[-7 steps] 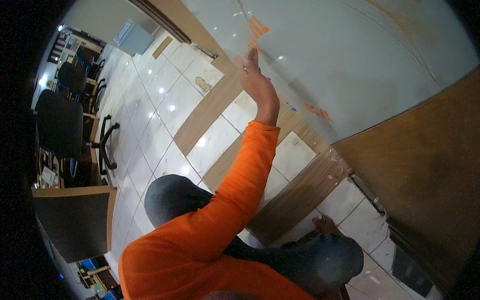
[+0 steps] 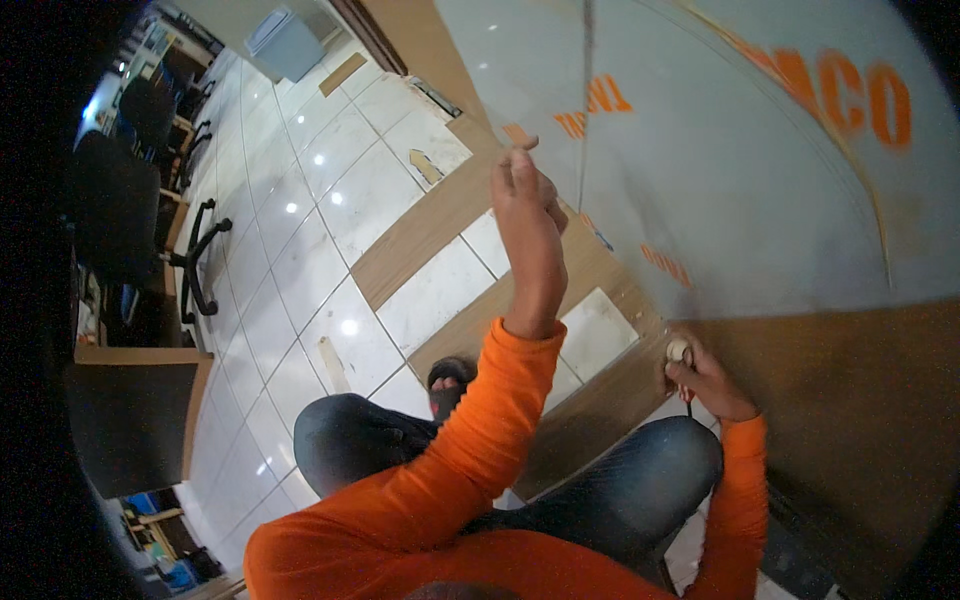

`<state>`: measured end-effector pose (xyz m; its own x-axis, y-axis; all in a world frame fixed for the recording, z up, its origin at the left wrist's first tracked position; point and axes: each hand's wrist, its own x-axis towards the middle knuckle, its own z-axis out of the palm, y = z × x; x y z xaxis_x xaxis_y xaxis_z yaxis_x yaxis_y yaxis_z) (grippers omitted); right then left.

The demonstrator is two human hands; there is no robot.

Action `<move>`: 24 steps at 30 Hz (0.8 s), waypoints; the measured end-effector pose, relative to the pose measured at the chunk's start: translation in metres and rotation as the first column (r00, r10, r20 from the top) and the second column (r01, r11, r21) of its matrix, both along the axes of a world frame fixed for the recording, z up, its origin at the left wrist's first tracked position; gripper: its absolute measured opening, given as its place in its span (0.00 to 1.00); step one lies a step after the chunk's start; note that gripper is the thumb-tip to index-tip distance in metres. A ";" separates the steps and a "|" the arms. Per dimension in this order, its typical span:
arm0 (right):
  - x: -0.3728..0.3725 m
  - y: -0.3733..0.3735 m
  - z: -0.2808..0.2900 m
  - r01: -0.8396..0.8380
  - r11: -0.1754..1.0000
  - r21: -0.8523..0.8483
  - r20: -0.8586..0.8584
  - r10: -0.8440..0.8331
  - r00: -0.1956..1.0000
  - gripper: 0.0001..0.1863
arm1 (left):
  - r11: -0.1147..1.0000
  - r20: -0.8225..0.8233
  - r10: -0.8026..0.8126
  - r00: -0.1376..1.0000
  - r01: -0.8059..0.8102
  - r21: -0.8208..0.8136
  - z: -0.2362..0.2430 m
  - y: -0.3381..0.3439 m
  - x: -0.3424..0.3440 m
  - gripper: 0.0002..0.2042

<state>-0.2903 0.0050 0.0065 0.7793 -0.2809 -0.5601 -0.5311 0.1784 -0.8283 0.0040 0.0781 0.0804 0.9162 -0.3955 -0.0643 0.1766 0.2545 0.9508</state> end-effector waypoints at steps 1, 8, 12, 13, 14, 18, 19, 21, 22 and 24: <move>0.028 -0.015 0.010 -0.025 0.997 -0.067 0.064 0.029 0.998 0.36 | 0.999 -0.075 -0.042 0.996 0.044 0.017 0.009 0.006 0.006 0.24; 0.310 0.033 0.209 0.067 0.950 -0.304 0.411 0.067 0.909 0.30 | 0.884 0.318 -0.407 0.856 0.457 -0.100 0.022 0.059 0.109 0.22; 0.418 0.034 0.196 -0.041 0.921 -0.386 0.413 0.212 0.886 0.31 | 0.823 0.159 -0.533 0.831 0.553 -0.129 0.038 0.087 0.180 0.12; 0.436 0.030 0.181 -0.044 0.935 -0.351 0.443 0.208 0.872 0.31 | 0.815 0.042 -0.538 0.842 0.533 -0.228 0.034 0.097 0.195 0.11; 0.453 0.029 0.162 -0.053 0.953 -0.299 0.479 0.198 0.855 0.30 | 0.812 -0.083 -0.541 0.837 0.495 -0.307 0.032 0.110 0.207 0.11; 0.491 0.029 0.146 -0.326 0.920 -0.216 0.164 0.363 0.917 0.24 | 0.761 -0.314 -0.353 0.881 0.075 -0.645 0.028 0.145 0.243 0.09; 0.498 0.033 0.139 -0.400 0.888 -0.224 0.125 0.434 0.892 0.22 | 0.747 -0.280 -0.310 0.908 0.051 -0.663 0.027 0.150 0.252 0.09; 0.518 0.051 0.122 -0.548 0.805 -0.226 0.051 0.571 0.819 0.19 | 0.769 -0.215 -0.207 0.954 0.024 -0.638 0.016 0.161 0.271 0.12; 0.532 0.062 0.113 -0.536 0.777 -0.330 0.151 0.604 0.783 0.16 | 0.798 -0.178 -0.151 0.972 0.013 -0.603 0.006 0.164 0.281 0.13; 0.559 0.078 0.084 -0.562 0.820 -0.111 0.221 0.571 0.790 0.17 | 0.886 -0.189 -0.084 0.978 -0.014 -0.464 -0.004 0.169 0.296 0.16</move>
